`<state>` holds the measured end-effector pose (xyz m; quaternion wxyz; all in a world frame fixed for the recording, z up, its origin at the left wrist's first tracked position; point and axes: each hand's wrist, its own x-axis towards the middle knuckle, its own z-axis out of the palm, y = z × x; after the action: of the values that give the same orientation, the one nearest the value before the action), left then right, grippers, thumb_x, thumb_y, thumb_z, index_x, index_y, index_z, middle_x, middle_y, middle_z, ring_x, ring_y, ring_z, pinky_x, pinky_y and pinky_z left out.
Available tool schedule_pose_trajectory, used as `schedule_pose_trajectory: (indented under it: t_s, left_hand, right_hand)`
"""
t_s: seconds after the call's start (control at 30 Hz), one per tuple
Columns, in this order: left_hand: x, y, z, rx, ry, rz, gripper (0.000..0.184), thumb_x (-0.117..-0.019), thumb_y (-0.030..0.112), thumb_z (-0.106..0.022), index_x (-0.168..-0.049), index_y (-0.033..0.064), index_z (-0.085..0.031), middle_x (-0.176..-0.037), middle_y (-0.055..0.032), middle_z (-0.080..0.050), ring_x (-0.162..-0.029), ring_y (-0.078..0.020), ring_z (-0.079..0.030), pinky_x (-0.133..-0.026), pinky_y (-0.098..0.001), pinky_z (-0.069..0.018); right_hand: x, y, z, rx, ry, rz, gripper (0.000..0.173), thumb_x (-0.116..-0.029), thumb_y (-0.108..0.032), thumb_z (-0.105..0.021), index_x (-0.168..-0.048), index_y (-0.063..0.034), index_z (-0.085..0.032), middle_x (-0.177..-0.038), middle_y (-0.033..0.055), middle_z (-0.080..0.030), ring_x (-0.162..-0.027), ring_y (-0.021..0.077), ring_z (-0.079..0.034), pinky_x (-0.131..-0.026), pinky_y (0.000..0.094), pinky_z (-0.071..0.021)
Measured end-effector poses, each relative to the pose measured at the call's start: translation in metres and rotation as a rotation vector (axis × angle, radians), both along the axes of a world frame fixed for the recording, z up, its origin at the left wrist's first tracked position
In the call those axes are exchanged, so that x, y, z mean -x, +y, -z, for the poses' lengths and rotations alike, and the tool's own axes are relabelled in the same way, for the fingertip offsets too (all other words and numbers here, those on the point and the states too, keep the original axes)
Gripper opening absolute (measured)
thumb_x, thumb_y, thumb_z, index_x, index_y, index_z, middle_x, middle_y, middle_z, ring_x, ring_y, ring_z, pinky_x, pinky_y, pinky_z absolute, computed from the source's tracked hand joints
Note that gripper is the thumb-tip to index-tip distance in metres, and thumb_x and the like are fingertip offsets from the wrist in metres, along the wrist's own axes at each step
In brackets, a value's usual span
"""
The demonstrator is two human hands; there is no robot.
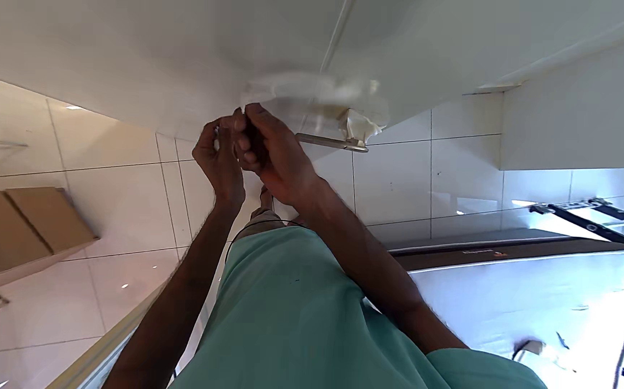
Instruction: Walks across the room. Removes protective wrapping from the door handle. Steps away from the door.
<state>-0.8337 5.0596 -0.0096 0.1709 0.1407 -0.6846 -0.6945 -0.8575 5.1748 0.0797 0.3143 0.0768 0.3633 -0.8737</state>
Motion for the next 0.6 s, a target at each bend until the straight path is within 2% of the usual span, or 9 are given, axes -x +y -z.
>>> schedule_pose_trajectory:
  t_s: [0.07,0.13,0.2,0.27,0.37,0.47,0.5,0.57,0.6]
  left_hand:
    - [-0.008,0.007,0.005,-0.066,-0.027,0.025,0.020,-0.1056,0.018,-0.055,-0.103,0.0050,-0.070,-0.085,0.0024,-0.067,-0.073,-0.0059,-0.063,-0.069,-0.0248,-0.0554]
    - [-0.012,0.015,0.004,-0.141,-0.120,0.081,0.021,-0.1065,0.019,-0.055,-0.105,0.0050,-0.071,-0.086,0.0017,-0.070,-0.064,-0.0026,-0.058,-0.058,-0.0190,-0.0489]
    - [-0.015,0.021,-0.003,-0.300,-0.276,0.247,0.027,-0.1100,0.027,-0.048,-0.111,0.0087,-0.069,-0.091,0.0026,-0.073,-0.057,0.0000,-0.054,-0.050,-0.0153,-0.0421]
    - [-0.017,0.027,-0.009,-0.513,-0.406,0.465,0.037,-0.1130,0.036,-0.035,-0.119,0.0125,-0.063,-0.096,0.0041,-0.070,-0.056,0.0002,-0.052,-0.047,-0.0140,-0.0433]
    - [-0.026,0.036,-0.015,-0.781,-0.494,0.731,0.060,-0.1080,0.059,-0.020,-0.127,0.0181,-0.058,-0.100,0.0042,-0.067,-0.062,-0.0013,-0.055,-0.052,-0.0144,-0.0475]
    - [-0.035,0.047,-0.026,-0.810,-0.546,0.803,0.077,-0.0995,0.075,-0.017,-0.133,0.0196,-0.059,-0.110,0.0009,-0.070,-0.078,-0.0059,-0.066,-0.066,-0.0203,-0.0566]
    - [-0.038,0.051,-0.028,-0.812,-0.561,0.818,0.080,-0.0979,0.077,-0.017,-0.133,0.0188,-0.060,-0.109,-0.0014,-0.069,-0.078,-0.0076,-0.064,-0.065,-0.0213,-0.0544]
    - [-0.043,0.058,-0.030,-0.737,-0.571,0.903,0.082,-0.0985,0.076,-0.015,-0.138,0.0159,-0.056,-0.123,-0.0037,-0.068,-0.082,-0.0074,-0.065,-0.069,-0.0205,-0.0542]
    - [-0.045,0.063,-0.030,-0.692,-0.574,0.927,0.078,-0.1023,0.070,-0.019,-0.141,0.0134,-0.054,-0.128,-0.0045,-0.067,-0.086,-0.0078,-0.065,-0.072,-0.0207,-0.0544]
  right_hand:
    - [-0.007,0.015,-0.037,0.008,0.122,0.006,0.036,-0.1136,-0.021,-0.030,-0.090,-0.0094,-0.054,-0.067,-0.0008,-0.055,-0.053,0.0037,-0.051,-0.047,0.0159,-0.0419]
    - [-0.010,0.039,-0.058,-0.078,0.260,0.064,0.036,-0.1107,-0.014,-0.031,-0.087,-0.0075,-0.058,-0.067,-0.0018,-0.059,-0.054,0.0023,-0.054,-0.047,0.0162,-0.0450]
    - [-0.014,0.069,-0.060,-0.281,0.353,0.168,0.034,-0.1097,-0.012,-0.037,-0.087,-0.0080,-0.062,-0.067,-0.0037,-0.061,-0.054,0.0012,-0.054,-0.048,0.0166,-0.0456]
    - [-0.020,0.099,-0.045,-0.512,0.451,0.234,0.025,-0.1081,-0.013,-0.043,-0.094,-0.0079,-0.064,-0.070,-0.0037,-0.063,-0.056,0.0024,-0.056,-0.049,0.0185,-0.0485]
    - [-0.046,0.129,-0.026,-0.974,0.677,0.264,0.023,-0.1062,-0.024,-0.058,-0.092,-0.0071,-0.065,-0.071,-0.0022,-0.061,-0.055,0.0047,-0.056,-0.047,0.0210,-0.0485]
    - [-0.085,0.149,-0.008,-1.479,0.818,0.229,0.025,-0.1026,-0.033,-0.066,-0.093,-0.0094,-0.067,-0.079,0.0031,-0.060,-0.056,0.0119,-0.054,-0.045,0.0280,-0.0448]
    - [-0.093,0.153,0.000,-1.598,0.863,0.260,0.024,-0.1008,-0.032,-0.068,-0.091,-0.0097,-0.067,-0.078,0.0041,-0.058,-0.056,0.0138,-0.054,-0.043,0.0303,-0.0432]
    - [-0.099,0.159,0.011,-1.726,0.959,0.346,0.021,-0.0984,-0.027,-0.071,-0.088,-0.0089,-0.066,-0.077,0.0055,-0.056,-0.055,0.0144,-0.052,-0.042,0.0300,-0.0408]
    - [-0.099,0.163,0.015,-1.750,1.015,0.364,0.019,-0.0976,-0.024,-0.072,-0.088,-0.0084,-0.066,-0.078,0.0060,-0.056,-0.056,0.0148,-0.052,-0.043,0.0298,-0.0415]
